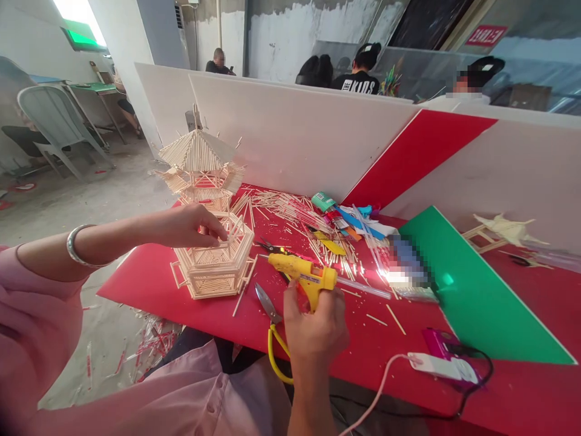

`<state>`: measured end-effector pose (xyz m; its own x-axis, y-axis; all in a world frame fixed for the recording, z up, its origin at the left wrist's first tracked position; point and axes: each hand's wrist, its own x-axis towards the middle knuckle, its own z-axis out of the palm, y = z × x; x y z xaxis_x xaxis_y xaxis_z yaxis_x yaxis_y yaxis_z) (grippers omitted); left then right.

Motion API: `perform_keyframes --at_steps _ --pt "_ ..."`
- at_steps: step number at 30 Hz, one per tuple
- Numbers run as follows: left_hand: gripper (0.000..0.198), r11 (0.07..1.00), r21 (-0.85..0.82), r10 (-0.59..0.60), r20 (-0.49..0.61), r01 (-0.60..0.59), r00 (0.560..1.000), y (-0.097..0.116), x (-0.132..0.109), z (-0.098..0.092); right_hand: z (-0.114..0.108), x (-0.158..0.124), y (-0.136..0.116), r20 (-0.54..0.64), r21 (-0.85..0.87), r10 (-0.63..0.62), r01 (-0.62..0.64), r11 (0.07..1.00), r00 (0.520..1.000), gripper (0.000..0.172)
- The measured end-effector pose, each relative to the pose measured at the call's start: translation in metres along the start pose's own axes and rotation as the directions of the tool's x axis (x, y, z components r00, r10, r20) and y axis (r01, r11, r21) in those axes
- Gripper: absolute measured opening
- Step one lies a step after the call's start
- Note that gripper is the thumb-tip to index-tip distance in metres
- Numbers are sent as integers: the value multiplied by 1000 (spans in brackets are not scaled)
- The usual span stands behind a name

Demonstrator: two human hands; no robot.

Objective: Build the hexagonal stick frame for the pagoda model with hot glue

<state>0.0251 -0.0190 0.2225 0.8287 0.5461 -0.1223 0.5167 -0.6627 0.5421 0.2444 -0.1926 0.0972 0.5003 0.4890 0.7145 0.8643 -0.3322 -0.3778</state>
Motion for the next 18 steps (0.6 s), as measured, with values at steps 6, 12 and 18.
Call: perform_keyframes --at_steps 6,12,18 --pt "27 999 -13 -33 -27 33 999 -6 1 0 -6 7 77 416 -198 255 -186 962 873 35" --pt "27 998 -49 -31 -16 31 999 -12 3 2 0 -4 142 775 -142 288 -289 947 563 43" --pt "25 999 -41 -35 4 36 999 -7 0 1 -2 -8 142 567 -194 62 59 979 822 46"
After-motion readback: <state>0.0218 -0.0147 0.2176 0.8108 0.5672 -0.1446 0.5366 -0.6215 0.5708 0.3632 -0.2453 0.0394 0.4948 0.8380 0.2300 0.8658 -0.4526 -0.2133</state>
